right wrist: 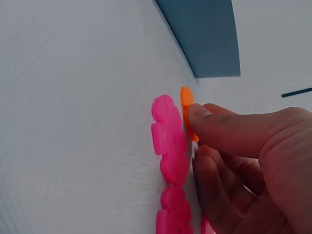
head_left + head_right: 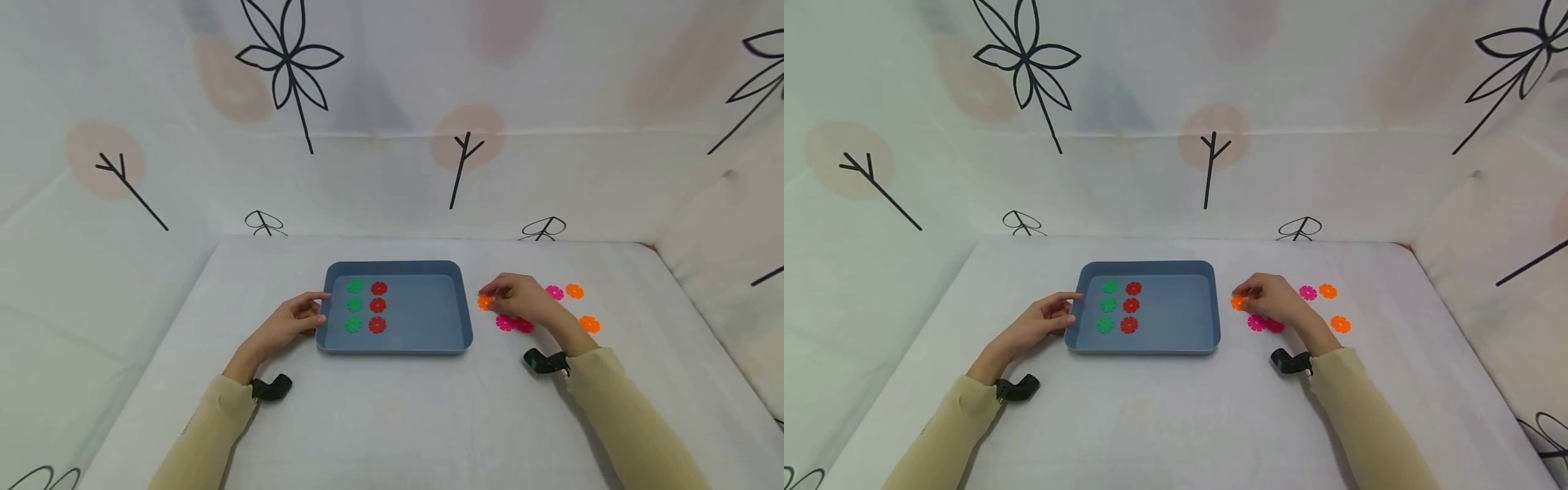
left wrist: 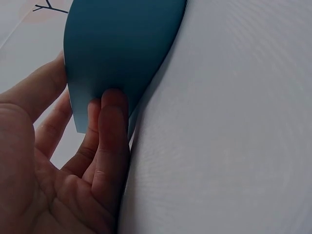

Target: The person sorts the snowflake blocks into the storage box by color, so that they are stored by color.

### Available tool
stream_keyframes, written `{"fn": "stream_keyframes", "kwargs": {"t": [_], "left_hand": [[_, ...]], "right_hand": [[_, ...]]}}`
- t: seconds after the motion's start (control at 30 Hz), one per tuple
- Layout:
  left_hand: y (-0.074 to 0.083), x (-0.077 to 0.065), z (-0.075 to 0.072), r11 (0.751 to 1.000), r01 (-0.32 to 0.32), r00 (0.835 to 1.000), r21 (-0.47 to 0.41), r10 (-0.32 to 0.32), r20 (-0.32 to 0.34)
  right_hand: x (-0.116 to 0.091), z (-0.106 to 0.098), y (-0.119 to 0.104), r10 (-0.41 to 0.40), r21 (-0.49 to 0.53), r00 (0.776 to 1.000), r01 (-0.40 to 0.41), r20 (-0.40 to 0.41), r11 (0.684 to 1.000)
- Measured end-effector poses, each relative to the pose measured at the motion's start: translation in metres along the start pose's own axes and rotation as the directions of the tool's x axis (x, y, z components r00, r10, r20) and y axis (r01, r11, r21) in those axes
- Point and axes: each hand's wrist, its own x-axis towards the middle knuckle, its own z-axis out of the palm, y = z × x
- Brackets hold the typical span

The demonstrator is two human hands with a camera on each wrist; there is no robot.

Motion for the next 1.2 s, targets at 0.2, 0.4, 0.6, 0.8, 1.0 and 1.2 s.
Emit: {"fn": "stream_keyframes", "kwargs": {"t": [0.2, 0.4, 0.6, 0.8, 1.0, 1.2], "left_hand": [[-0.0016, 0.0001, 0.0000, 1.000, 0.010, 1.000, 0.008, -0.010, -0.004], [-0.0033, -0.0002, 0.0006, 1.000, 0.013, 1.000, 0.008, -0.013, -0.009], [-0.0015, 0.0005, 0.0003, 1.000, 0.012, 1.000, 0.016, -0.012, -0.007], [-0.0006, 0.0008, 0.0008, 1.000, 0.005, 1.000, -0.005, -0.005, -0.002], [0.0004, 0.0016, 0.0006, 1.000, 0.007, 1.000, -0.010, -0.007, 0.001], [0.0005, 0.0013, 0.0002, 1.000, 0.003, 1.000, 0.001, -0.003, 0.004]], "right_hand": [[0.0003, 0.0003, 0.0004, -0.003, -0.012, 1.000, 0.003, 0.019, 1.000], [0.0011, 0.0005, 0.0019, 0.009, -0.012, 0.999, -0.008, 0.050, 1.000], [0.0028, 0.0014, 0.0015, 0.015, -0.044, 0.999, -0.013, 0.045, 0.999], [0.0034, 0.0013, 0.0004, 0.021, -0.043, 0.999, -0.019, 0.047, 0.999], [0.0039, 0.0028, -0.0011, 0.030, -0.031, 0.998, -0.028, 0.048, 0.999], [0.0019, 0.0035, -0.0017, 0.033, -0.002, 0.999, -0.033, 0.037, 0.999]]}}
